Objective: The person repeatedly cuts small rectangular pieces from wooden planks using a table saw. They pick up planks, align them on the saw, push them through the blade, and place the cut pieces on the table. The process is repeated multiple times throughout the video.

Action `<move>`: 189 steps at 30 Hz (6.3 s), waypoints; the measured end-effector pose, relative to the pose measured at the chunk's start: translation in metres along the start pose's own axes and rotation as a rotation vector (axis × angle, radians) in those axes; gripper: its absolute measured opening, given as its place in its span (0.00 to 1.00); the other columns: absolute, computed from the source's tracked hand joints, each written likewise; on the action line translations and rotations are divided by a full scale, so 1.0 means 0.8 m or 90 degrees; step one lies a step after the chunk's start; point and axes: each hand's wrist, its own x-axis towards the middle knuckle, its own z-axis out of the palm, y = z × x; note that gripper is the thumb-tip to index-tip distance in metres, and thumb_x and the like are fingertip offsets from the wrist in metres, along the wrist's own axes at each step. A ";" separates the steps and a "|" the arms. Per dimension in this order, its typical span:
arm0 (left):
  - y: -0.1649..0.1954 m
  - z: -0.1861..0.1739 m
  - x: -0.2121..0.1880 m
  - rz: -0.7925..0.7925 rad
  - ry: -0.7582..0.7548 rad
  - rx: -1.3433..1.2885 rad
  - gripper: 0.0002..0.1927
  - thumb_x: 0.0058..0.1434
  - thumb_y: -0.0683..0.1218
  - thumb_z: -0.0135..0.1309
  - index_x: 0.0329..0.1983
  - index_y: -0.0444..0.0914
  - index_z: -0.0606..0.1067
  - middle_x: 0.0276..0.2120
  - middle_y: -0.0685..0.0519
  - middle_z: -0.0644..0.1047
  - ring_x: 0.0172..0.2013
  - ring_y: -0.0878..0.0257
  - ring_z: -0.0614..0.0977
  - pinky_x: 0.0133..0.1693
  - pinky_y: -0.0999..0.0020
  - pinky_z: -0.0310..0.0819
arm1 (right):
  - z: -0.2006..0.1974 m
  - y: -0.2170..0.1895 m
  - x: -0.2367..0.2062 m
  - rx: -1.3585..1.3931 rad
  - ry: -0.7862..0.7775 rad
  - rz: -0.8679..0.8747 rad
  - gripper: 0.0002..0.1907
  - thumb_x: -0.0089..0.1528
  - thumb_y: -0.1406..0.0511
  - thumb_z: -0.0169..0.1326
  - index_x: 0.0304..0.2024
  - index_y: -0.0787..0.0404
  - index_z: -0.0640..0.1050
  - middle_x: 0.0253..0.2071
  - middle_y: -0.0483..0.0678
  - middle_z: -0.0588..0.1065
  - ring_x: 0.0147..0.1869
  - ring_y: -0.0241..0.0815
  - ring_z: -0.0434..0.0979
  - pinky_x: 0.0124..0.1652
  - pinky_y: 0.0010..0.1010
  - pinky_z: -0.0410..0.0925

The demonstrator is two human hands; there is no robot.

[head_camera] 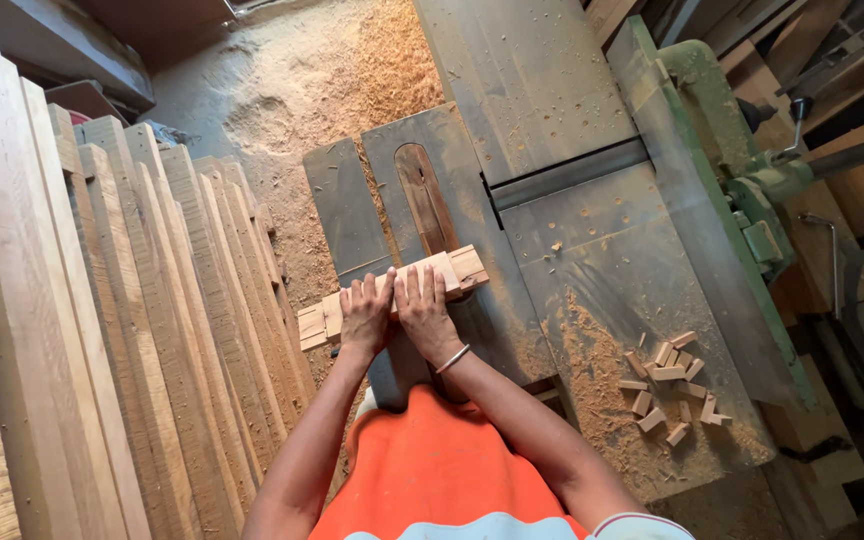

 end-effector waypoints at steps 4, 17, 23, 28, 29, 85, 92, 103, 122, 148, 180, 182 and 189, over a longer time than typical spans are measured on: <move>-0.001 0.002 0.008 -0.004 -0.001 -0.017 0.47 0.51 0.47 0.65 0.75 0.47 0.59 0.61 0.40 0.67 0.58 0.42 0.71 0.58 0.38 0.64 | 0.006 0.004 0.007 -0.001 -0.012 0.001 0.27 0.66 0.62 0.45 0.68 0.59 0.69 0.70 0.62 0.65 0.75 0.69 0.60 0.70 0.60 0.48; -0.007 0.011 0.023 -0.012 -0.018 -0.026 0.53 0.47 0.51 0.69 0.75 0.47 0.57 0.61 0.41 0.66 0.59 0.43 0.70 0.60 0.37 0.62 | 0.015 0.009 0.020 0.012 -0.011 0.000 0.26 0.67 0.62 0.44 0.68 0.60 0.69 0.70 0.63 0.65 0.75 0.69 0.60 0.70 0.61 0.48; -0.010 0.011 0.030 -0.013 -0.036 -0.019 0.56 0.44 0.54 0.72 0.75 0.47 0.56 0.62 0.40 0.65 0.61 0.41 0.69 0.60 0.37 0.62 | 0.016 0.011 0.028 0.025 -0.011 0.001 0.26 0.67 0.63 0.44 0.67 0.60 0.69 0.70 0.63 0.65 0.75 0.70 0.60 0.70 0.62 0.48; -0.010 0.008 0.035 -0.017 -0.043 -0.032 0.58 0.43 0.54 0.74 0.76 0.47 0.57 0.61 0.40 0.66 0.61 0.42 0.69 0.60 0.36 0.63 | 0.012 0.015 0.032 0.031 -0.017 -0.010 0.26 0.66 0.63 0.45 0.67 0.60 0.70 0.69 0.64 0.66 0.75 0.70 0.60 0.70 0.63 0.48; -0.009 0.007 0.035 -0.017 -0.033 -0.036 0.58 0.42 0.54 0.74 0.75 0.47 0.57 0.61 0.40 0.66 0.60 0.42 0.69 0.59 0.36 0.63 | 0.011 0.016 0.033 0.030 -0.016 -0.010 0.26 0.67 0.63 0.45 0.67 0.60 0.70 0.69 0.64 0.66 0.75 0.70 0.60 0.70 0.63 0.48; 0.009 -0.047 -0.142 -0.214 -0.869 -0.932 0.38 0.47 0.47 0.62 0.64 0.38 0.68 0.49 0.48 0.76 0.49 0.58 0.79 0.50 0.61 0.77 | -0.178 0.120 -0.257 1.185 0.004 0.459 0.26 0.67 0.44 0.49 0.38 0.61 0.74 0.20 0.41 0.63 0.22 0.29 0.59 0.23 0.20 0.57; 0.071 -0.078 -0.105 -0.244 -0.761 -0.883 0.35 0.54 0.56 0.58 0.63 0.37 0.68 0.43 0.47 0.78 0.39 0.59 0.83 0.40 0.59 0.80 | -0.140 0.077 -0.261 1.240 -0.180 0.739 0.35 0.60 0.37 0.46 0.42 0.61 0.77 0.32 0.47 0.79 0.34 0.36 0.81 0.34 0.27 0.75; 0.240 -0.042 -0.124 0.188 -0.386 -0.255 0.41 0.59 0.56 0.53 0.74 0.40 0.57 0.43 0.38 0.74 0.40 0.45 0.78 0.43 0.50 0.72 | -0.094 0.034 -0.272 1.336 0.189 0.990 0.39 0.60 0.46 0.60 0.58 0.72 0.75 0.52 0.55 0.75 0.53 0.44 0.77 0.47 0.31 0.71; 0.270 -0.011 -0.148 0.313 -0.270 -0.281 0.48 0.54 0.59 0.62 0.76 0.50 0.55 0.51 0.37 0.68 0.48 0.36 0.74 0.45 0.39 0.74 | -0.056 0.043 -0.337 1.330 0.427 0.980 0.22 0.58 0.56 0.57 0.50 0.60 0.76 0.47 0.43 0.75 0.50 0.36 0.76 0.47 0.28 0.71; 0.282 -0.065 -0.122 0.362 -0.415 -0.271 0.54 0.47 0.59 0.67 0.75 0.45 0.55 0.49 0.37 0.70 0.50 0.40 0.73 0.51 0.49 0.73 | -0.081 0.059 -0.342 1.259 0.315 1.014 0.32 0.63 0.43 0.51 0.50 0.65 0.77 0.45 0.51 0.77 0.46 0.42 0.80 0.41 0.34 0.75; 0.137 -0.003 -0.087 -0.021 -0.962 -1.253 0.45 0.47 0.55 0.59 0.66 0.27 0.65 0.54 0.32 0.77 0.51 0.45 0.81 0.53 0.56 0.77 | -0.035 0.184 -0.322 0.563 0.086 0.640 0.24 0.56 0.55 0.63 0.49 0.62 0.80 0.44 0.52 0.78 0.43 0.43 0.80 0.38 0.30 0.77; 0.122 -0.001 -0.092 -0.053 -0.949 -1.236 0.47 0.44 0.56 0.59 0.65 0.25 0.66 0.54 0.32 0.78 0.50 0.46 0.82 0.52 0.57 0.78 | -0.023 0.169 -0.306 0.451 -0.004 0.542 0.24 0.53 0.59 0.66 0.49 0.63 0.79 0.43 0.56 0.75 0.41 0.48 0.79 0.35 0.32 0.76; 0.066 0.025 -0.109 -0.160 -0.969 -1.306 0.47 0.45 0.56 0.59 0.64 0.24 0.66 0.52 0.32 0.77 0.46 0.47 0.82 0.49 0.58 0.78 | 0.016 0.171 -0.292 0.479 -0.083 0.540 0.05 0.65 0.71 0.54 0.41 0.67 0.79 0.45 0.59 0.74 0.38 0.46 0.80 0.32 0.25 0.74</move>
